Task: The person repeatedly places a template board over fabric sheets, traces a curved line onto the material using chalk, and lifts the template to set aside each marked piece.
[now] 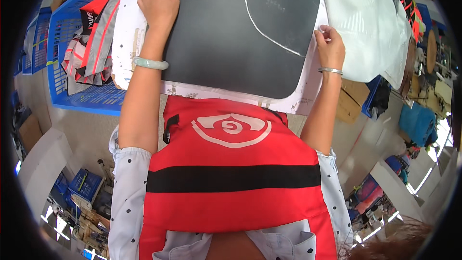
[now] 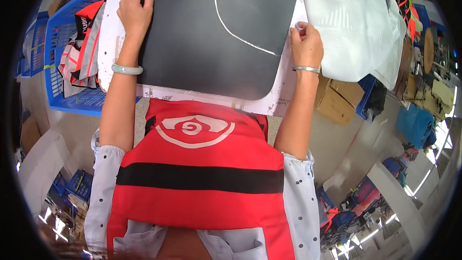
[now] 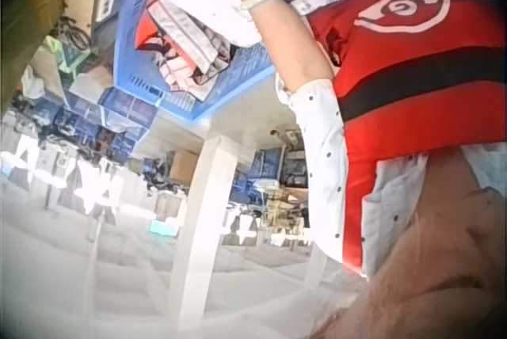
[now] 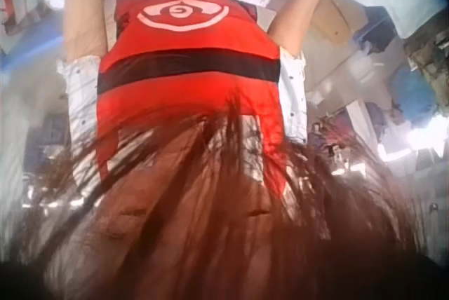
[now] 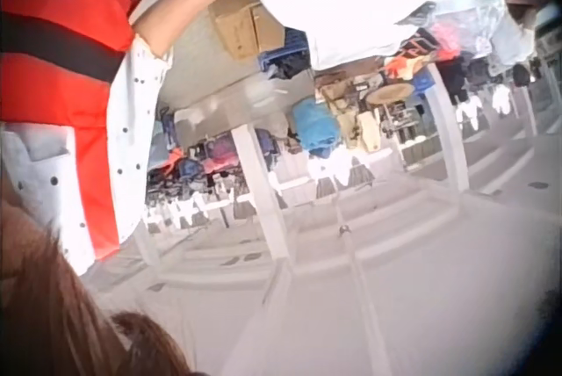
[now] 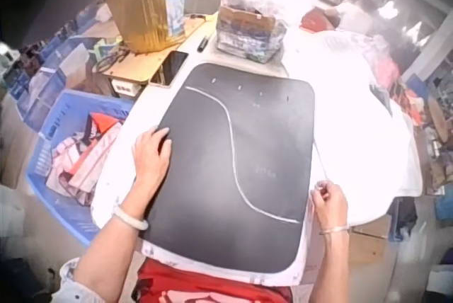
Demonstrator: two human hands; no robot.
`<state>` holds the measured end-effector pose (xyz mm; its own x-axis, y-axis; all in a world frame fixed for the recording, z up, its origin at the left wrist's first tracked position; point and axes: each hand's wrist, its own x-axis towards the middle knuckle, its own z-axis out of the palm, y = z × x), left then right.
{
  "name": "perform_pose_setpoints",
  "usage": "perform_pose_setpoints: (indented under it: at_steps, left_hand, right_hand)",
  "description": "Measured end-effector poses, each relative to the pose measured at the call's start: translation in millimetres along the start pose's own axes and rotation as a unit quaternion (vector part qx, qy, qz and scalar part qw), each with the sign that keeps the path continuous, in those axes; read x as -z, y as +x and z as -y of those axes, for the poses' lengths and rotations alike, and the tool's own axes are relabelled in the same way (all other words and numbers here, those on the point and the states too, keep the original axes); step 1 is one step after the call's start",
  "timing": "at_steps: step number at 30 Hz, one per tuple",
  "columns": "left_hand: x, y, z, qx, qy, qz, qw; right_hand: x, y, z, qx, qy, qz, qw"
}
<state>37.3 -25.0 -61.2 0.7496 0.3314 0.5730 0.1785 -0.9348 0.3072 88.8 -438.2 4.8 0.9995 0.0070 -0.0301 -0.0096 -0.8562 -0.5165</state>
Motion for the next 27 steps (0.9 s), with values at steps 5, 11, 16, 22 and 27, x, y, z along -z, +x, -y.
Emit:
perform_pose_setpoints:
  at_steps: [5,11,16,22,27]
  left_hand:
    - [10,6,-13,-0.011,0.040,0.007,0.999]
    - [20,3,-30,0.084,0.005,0.079,0.993]
    - [12,6,-15,-0.028,0.057,0.032,0.997]
    - [3,0,-12,-0.025,0.017,0.027,0.999]
    - [7,3,-19,-0.034,0.006,0.069,0.997]
  right_hand:
    - [26,-25,-16,-0.046,-0.089,0.016,0.995]
    - [24,-24,-28,-0.030,-0.028,0.035,0.999]
    - [20,-12,-30,-0.045,0.010,0.017,0.999]
    - [16,-1,-32,-0.056,0.027,-0.001,0.998]
    - [22,7,-22,-0.068,0.023,-0.004,0.997]
